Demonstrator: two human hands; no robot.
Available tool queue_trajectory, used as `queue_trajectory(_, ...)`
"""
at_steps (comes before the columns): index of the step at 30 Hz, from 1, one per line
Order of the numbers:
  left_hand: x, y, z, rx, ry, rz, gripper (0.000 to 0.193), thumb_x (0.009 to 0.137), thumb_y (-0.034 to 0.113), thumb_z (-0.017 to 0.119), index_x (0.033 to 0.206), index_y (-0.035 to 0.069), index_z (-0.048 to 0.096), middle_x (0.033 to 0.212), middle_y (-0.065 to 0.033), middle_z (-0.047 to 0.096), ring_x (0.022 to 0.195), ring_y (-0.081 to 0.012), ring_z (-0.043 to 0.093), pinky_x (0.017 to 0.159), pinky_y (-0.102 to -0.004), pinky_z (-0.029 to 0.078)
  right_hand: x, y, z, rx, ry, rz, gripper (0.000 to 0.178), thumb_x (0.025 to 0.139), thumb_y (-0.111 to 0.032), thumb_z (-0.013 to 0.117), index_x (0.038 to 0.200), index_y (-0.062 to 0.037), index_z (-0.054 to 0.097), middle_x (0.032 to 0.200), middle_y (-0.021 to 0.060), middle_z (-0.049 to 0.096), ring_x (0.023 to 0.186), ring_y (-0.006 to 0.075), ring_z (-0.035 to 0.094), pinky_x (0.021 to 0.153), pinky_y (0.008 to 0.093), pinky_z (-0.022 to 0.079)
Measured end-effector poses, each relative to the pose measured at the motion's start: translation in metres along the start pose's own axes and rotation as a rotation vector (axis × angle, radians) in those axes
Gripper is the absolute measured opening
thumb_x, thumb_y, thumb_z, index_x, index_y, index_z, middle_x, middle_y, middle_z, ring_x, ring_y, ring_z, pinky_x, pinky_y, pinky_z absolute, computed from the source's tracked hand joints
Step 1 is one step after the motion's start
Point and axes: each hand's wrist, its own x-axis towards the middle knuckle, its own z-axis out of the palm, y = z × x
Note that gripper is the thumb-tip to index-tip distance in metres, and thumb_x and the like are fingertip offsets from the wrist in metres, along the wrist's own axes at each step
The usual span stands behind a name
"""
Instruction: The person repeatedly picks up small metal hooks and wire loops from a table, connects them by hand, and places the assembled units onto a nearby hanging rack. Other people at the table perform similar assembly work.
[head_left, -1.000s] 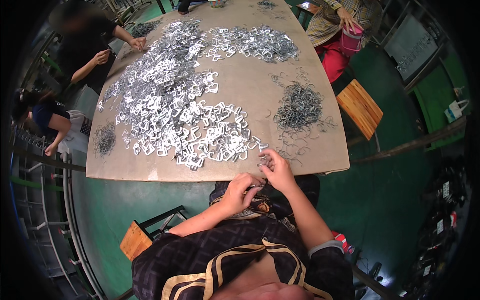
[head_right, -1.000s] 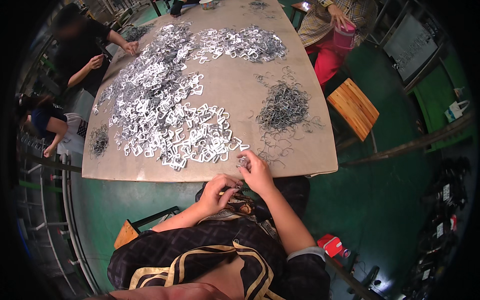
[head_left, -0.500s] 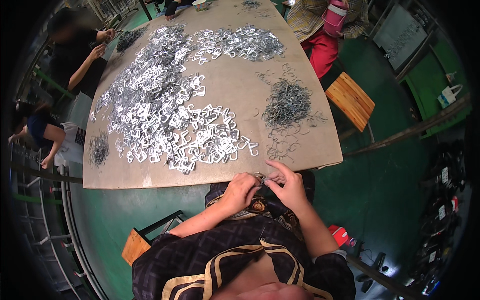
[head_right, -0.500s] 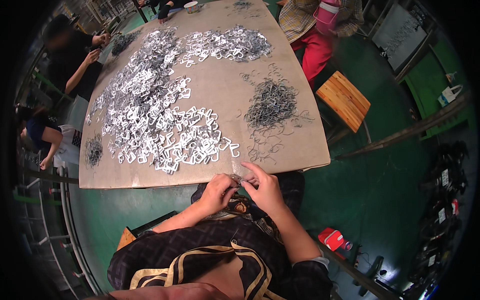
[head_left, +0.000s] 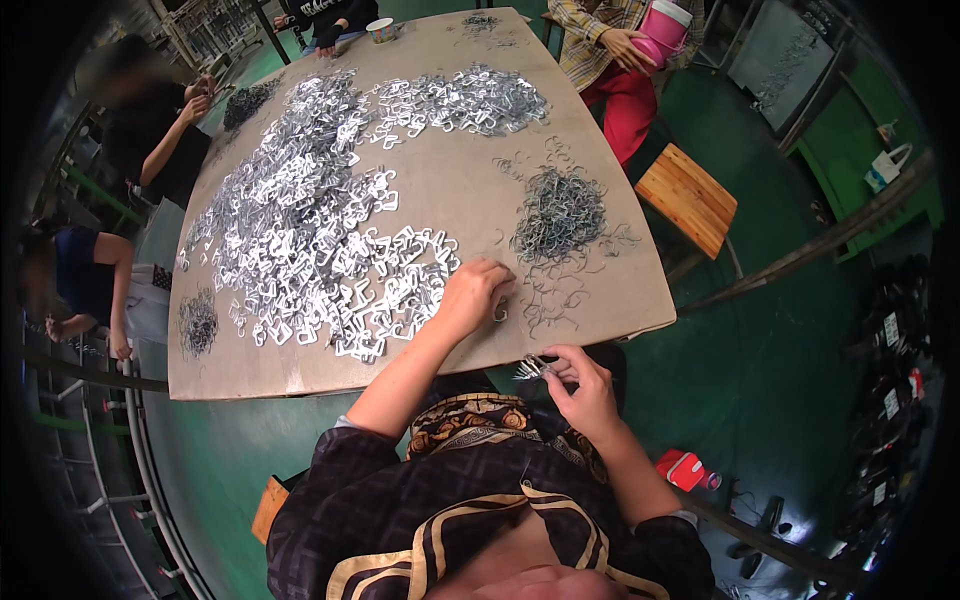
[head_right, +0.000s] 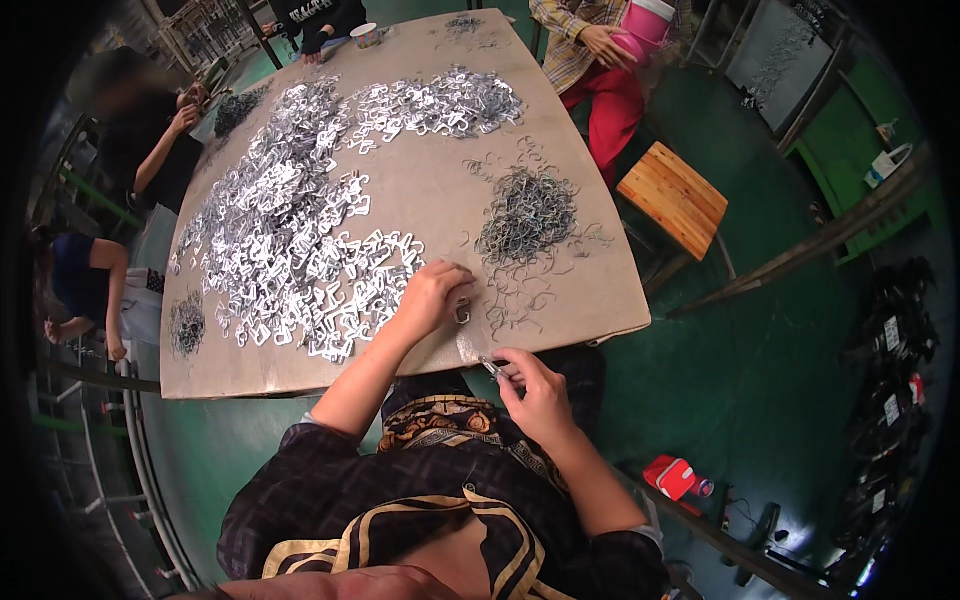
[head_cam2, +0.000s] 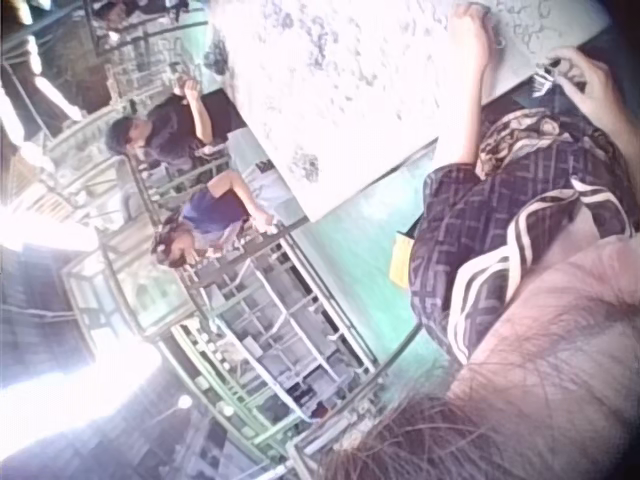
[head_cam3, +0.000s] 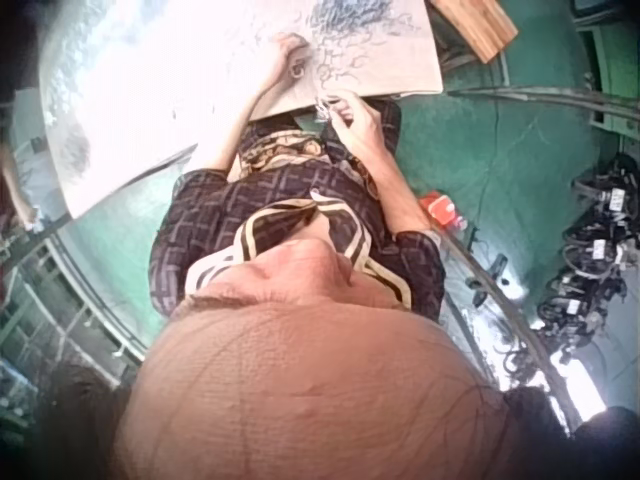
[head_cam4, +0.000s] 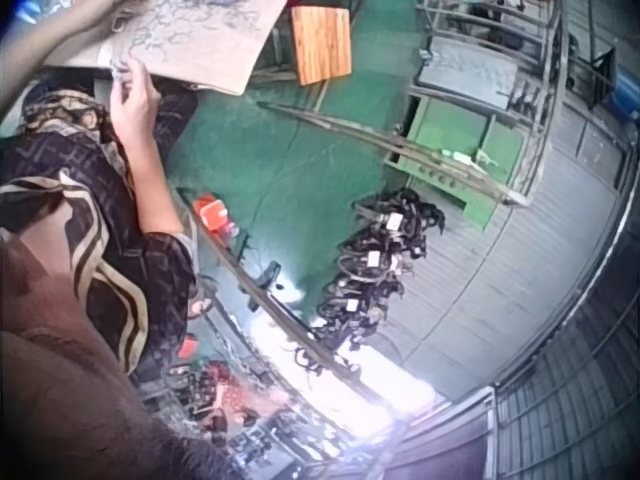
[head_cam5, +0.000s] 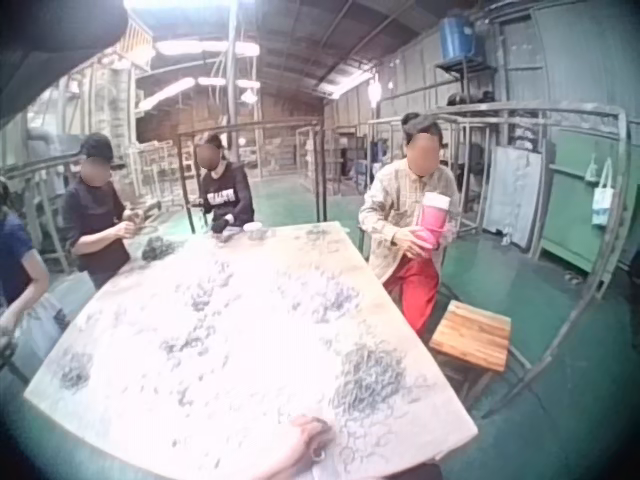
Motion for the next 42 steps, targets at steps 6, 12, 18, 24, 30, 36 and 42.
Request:
queue_trajectory(6,0.042,-0.008,0.047,0.145,0.023,-0.230,0.013,0.080,0.012,0.071,0.084,0.000,0.070,0.080,-0.0174,0.063,0.077,-0.0380,0.063,0.070,-0.0438,0.051,-0.003,0.001,-0.002,-0.005,0.025,0.007,0.031,0.081,0.007,0.064,0.110,-0.0003,0.060,0.092,0.0132,0.068,0.077,0.0232,0.071,0.068,0.0321,0.058)
queue_trajectory(12,0.030,-0.021,0.042,-0.323,-0.029,-0.515,0.010,0.084,0.008,0.071,0.082,-0.001,0.069,0.079,-0.0110,0.069,0.065,-0.0229,0.066,0.060,-0.0340,0.051,-0.003,0.006,-0.003,0.014,0.079,0.009,0.033,0.079,0.007,0.065,0.111,-0.0016,0.060,0.087,0.0121,0.067,0.075,0.0215,0.070,0.067,0.0313,0.057)
queue_trajectory(18,-0.004,0.021,-0.011,-1.134,-0.186,-0.690,0.010,0.087,0.004,0.070,0.091,-0.002,0.066,0.076,-0.0069,0.070,0.067,-0.0097,0.066,0.062,-0.0215,0.051,0.002,0.005,0.000,0.032,0.114,0.017,0.037,0.079,0.006,0.067,0.113,-0.0023,0.058,0.080,0.0116,0.067,0.073,0.0210,0.069,0.066,0.0311,0.056)
queue_trajectory(24,-0.034,0.078,-0.036,-0.766,-0.184,-0.292,0.014,0.074,0.007,0.080,0.084,0.004,0.070,0.094,-0.0058,0.063,0.090,-0.0191,0.058,0.082,-0.0320,0.045,0.006,0.002,0.006,0.045,0.139,0.025,0.039,0.077,0.007,0.070,0.112,0.0000,0.055,0.079,0.0095,0.067,0.074,0.0155,0.068,0.069,0.0280,0.054)
queue_trajectory(30,-0.048,0.086,-0.030,-0.635,-0.082,-0.202,0.014,0.075,0.005,0.078,0.085,0.003,0.068,0.096,-0.0084,0.065,0.095,-0.0250,0.060,0.087,-0.0353,0.044,0.004,-0.004,0.011,0.002,0.109,-0.038,0.039,0.077,0.006,0.069,0.113,-0.0024,0.055,0.079,0.0127,0.068,0.072,0.0250,0.070,0.066,0.0332,0.056)
queue_trajectory(36,-0.072,0.088,-0.021,-0.768,-0.034,-0.210,0.014,0.081,-0.003,0.070,0.092,0.000,0.061,0.097,-0.0131,0.068,0.094,-0.0265,0.067,0.083,-0.0340,0.051,0.009,0.006,0.010,0.086,0.026,-0.162,0.043,0.075,0.004,0.073,0.114,-0.0025,0.055,0.079,0.0103,0.068,0.073,0.0215,0.070,0.065,0.0310,0.055)
queue_trajectory(42,-0.083,0.095,-0.034,-0.758,-0.021,-0.170,0.011,0.084,-0.005,0.066,0.088,0.000,0.058,0.095,-0.0157,0.067,0.089,-0.0241,0.065,0.080,-0.0337,0.051,0.056,0.043,0.019,-0.392,0.007,-0.248,0.038,0.077,-0.013,0.075,0.113,-0.0045,0.065,0.089,0.0106,0.061,0.087,0.0272,0.058,0.079,0.0397,0.048)
